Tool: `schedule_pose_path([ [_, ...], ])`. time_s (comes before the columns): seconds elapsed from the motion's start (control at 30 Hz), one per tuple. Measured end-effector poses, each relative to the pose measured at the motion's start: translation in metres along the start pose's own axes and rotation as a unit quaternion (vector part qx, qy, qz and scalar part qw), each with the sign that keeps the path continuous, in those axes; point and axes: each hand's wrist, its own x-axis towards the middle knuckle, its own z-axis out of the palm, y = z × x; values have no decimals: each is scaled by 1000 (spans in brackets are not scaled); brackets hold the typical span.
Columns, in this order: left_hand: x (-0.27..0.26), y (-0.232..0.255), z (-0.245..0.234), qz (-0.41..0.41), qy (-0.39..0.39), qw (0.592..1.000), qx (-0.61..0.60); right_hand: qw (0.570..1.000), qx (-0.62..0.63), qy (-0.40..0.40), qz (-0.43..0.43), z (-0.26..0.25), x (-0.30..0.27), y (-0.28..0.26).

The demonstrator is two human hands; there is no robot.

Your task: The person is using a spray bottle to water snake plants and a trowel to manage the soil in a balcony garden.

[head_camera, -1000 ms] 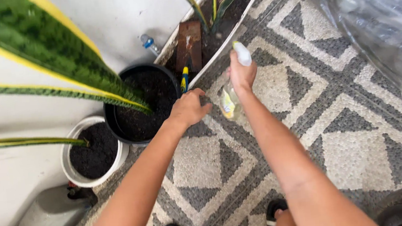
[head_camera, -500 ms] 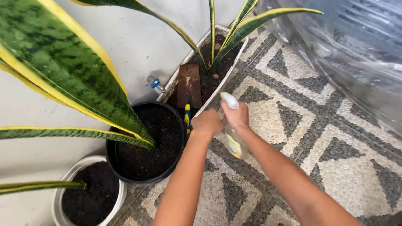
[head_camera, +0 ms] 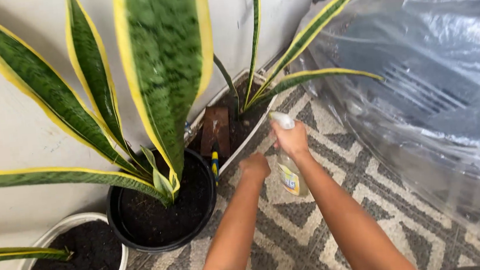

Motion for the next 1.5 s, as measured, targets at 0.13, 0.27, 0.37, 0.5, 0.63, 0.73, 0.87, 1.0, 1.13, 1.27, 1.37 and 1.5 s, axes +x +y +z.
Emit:
schedule_pose_path([
  [0.13,-20,-7,-28,3,27,1000,15,972,213,22,93,13,47,98],
  [0.27,-70,-8,-74,-3,134,987,-88,958,273,-69,54,18,30,64],
  [0.37,-75,-25,-69,-2,170,982,-85,976,192,-105,-15,36,21,42],
  [0.5,-85,-43,-57,-26,150,988,25,970,188,-90,-123,49,21,29],
  [0.63,-94,-59,-60,-40,146,987,49,968,207,-84,-117,42,15,-6],
  [0.73,-97,-66,-58,-30,128,989,61,964,248,-89,-23,45,32,17],
  [0.87,-91,-64,-57,-34,145,988,48,952,298,-65,-11,33,33,15],
  [1.0,-82,-41,-51,-10,140,989,39,982,186,29,17,27,34,41],
  [1.13,-85,4,-58,36,141,989,12,971,239,28,-10,12,51,79],
  [1.27,-82,22,-51,97,155,983,10,972,233,-5,38,-8,62,89],
  [1.37,-84,20,-49,102,143,984,28,956,289,-11,35,-25,53,63],
  [1.5,-83,10,-46,75,116,985,102,953,299,13,-39,-28,75,68],
])
